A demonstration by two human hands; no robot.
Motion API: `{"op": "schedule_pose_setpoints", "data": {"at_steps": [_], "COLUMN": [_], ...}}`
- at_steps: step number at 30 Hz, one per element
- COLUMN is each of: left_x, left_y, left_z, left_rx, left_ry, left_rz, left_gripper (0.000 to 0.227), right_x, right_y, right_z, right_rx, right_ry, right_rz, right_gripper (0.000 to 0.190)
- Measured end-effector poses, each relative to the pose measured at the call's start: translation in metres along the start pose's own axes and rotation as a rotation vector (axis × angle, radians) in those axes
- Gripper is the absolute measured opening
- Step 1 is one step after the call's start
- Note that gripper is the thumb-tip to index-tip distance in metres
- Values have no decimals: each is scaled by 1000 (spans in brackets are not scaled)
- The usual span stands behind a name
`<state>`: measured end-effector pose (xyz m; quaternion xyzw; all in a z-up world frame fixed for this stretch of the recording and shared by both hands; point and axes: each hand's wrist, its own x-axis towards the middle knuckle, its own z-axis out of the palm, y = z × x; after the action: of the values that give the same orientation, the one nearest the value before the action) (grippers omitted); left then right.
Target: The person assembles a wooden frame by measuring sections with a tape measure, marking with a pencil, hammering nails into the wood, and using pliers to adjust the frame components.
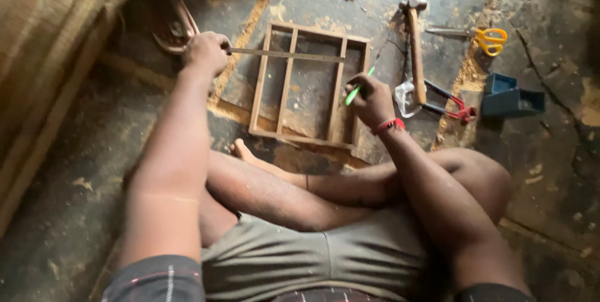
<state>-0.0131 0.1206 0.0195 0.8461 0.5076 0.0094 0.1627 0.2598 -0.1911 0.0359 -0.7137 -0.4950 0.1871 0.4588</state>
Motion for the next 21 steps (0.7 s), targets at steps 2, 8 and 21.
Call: {"op": "schedule_pose_setpoints", "data": {"at_steps": [2, 8, 21], "left_x": [-28, -99, -119], "left_y": [6, 14, 14], "left_z": [-24, -53, -35], "left_rx": [13, 255, 478], "left_ry": [-206, -457, -639], "left_rz": [-32, 120, 6], "left_gripper": [24, 32, 31], "right_x": [-3, -26, -66], "right_y": [2, 1, -22], "right_z": [-7, -22, 11], "right_rx": [-166, -440, -881], "right_ry": [-37, -271, -653], "right_rz": [117, -25, -68], "right_gripper": [10, 14, 13]}}
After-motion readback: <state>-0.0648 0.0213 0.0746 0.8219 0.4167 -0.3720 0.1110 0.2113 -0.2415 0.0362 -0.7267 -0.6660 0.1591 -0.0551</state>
